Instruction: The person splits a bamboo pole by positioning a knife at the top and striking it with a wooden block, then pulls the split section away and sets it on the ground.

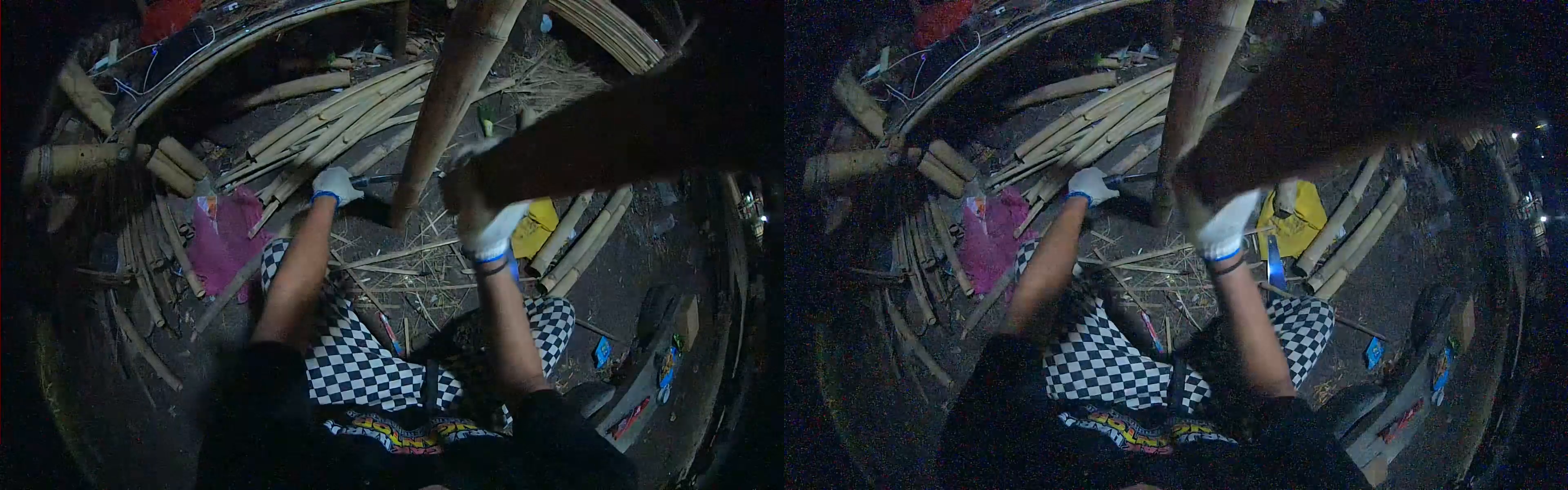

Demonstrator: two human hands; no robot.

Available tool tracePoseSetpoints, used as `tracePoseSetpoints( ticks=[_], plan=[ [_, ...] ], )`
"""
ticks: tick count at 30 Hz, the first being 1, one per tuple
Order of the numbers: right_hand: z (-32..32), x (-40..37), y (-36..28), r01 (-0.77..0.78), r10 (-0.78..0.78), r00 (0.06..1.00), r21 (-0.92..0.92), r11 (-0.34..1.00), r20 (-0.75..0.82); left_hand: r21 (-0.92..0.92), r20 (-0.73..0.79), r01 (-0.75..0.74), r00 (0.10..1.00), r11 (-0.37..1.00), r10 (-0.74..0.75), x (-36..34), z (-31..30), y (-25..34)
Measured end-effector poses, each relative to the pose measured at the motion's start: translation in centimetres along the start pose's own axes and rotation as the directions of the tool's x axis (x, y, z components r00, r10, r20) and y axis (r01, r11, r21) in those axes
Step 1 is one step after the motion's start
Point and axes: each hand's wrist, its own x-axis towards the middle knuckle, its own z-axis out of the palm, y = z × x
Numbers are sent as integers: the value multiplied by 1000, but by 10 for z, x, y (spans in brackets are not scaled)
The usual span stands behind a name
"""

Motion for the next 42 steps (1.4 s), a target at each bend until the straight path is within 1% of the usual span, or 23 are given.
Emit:
tracePoseSetpoints(
  ticks=[1, 2, 3, 4, 6, 9, 10, 14, 16, 17, 19, 21, 22, 25, 26, 27, 28, 30, 32, 34, 37, 40, 42],
  plan=[
    [1, -15, 33, -69, 82, 996, 254, 965, -40, -3, 12, -1, 1000, 1000, 1, 2, 0, 0],
    [-13, -51, 78, -159, 166, 986, -221, 962, 14, -6, 27, -1, 1000, 1000, 1, 0, 1, -1],
    [-27, -86, 124, -147, 249, 966, -652, 744, 68, -8, 36, 0, 999, 1000, 1, -4, 4, -1],
    [-24, -90, 101, -377, 675, 734, -788, 487, 66, 21, 58, -100, 993, 995, 99, -9, 7, 0],
    [-37, -116, 156, -459, 818, 575, -825, 329, 6, 53, 145, -122, 983, 991, 113, -7, 7, 12],
    [-32, -113, 134, -410, 756, 654, -842, 350, -5, 128, -74, -169, 981, 977, 180, 1, 26, 6],
    [-41, -125, 165, -521, 815, 579, -782, 343, -28, 0, 165, -107, 981, 994, 106, 5, 18, 8],
    [-26, -63, 79, -360, 782, 614, -843, 400, 109, -19, 45, -64, 997, 998, 65, 13, 29, 3],
    [-14, -30, 30, -327, 658, 749, -816, 477, 85, -2, 41, -30, 999, 1000, 30, 19, 31, 0],
    [-5, -15, -4, -383, 570, 816, -644, 662, 100, 0, 33, -92, 995, 996, 92, 19, 31, -3],
    [-3, 8, -23, -124, 173, 984, -538, 834, 42, -41, 18, -43, 999, 998, 44, -5, 12, 10],
    [-3, 25, -34, 83, -66, 996, -428, 900, 56, -26, 19, -45, 999, 999, 46, 1, 19, 5],
    [-3, 24, -31, 143, -132, 990, -381, 913, 55, -11, 17, -51, 999, 999, 51, 4, 22, 4],
    [-4, -21, 54, -1, -10, 999, 317, 949, 32, 7, 20, -71, 997, 997, 70, 13, 29, 1],
    [-8, -51, 79, -114, 134, 989, -257, 960, 59, -1, 25, -81, 996, 997, 81, 10, 30, 2],
    [-13, -80, 103, -120, 274, 958, -751, 649, 84, -5, 33, -84, 996, 996, 84, 3, 30, 6],
    [-25, -105, 141, -389, 695, 717, -796, 464, 55, 16, 108, -112, 988, 994, 109, -3, 24, 11],
    [-37, -133, 176, -412, 772, 633, -820, 398, 57, 6, 72, -95, 993, 995, 95, 7, 44, 10],
    [-33, -131, 175, -305, 677, 728, -834, 459, 107, 55, -64, -13, 998, 998, 16, 3, 46, 11],
    [-27, -106, 129, -378, 824, 561, -860, 343, 83, -12, 202, -37, 979, 999, 39, 6, 35, 9],
    [-22, -69, 87, -282, 738, 662, -870, 405, 129, -87, 35, 58, 998, 995, -55, 32, 64, -3],
    [-5, -20, 25, -172, 409, 894, -701, 692, 184, -25, -70, -195, 979, 981, 192, 39, 71, -7],
    [5, 13, -11, -33, 167, 976, -667, 744, 137, -139, 113, 41, 993, 989, -25, 4, 23, 15]
  ],
)
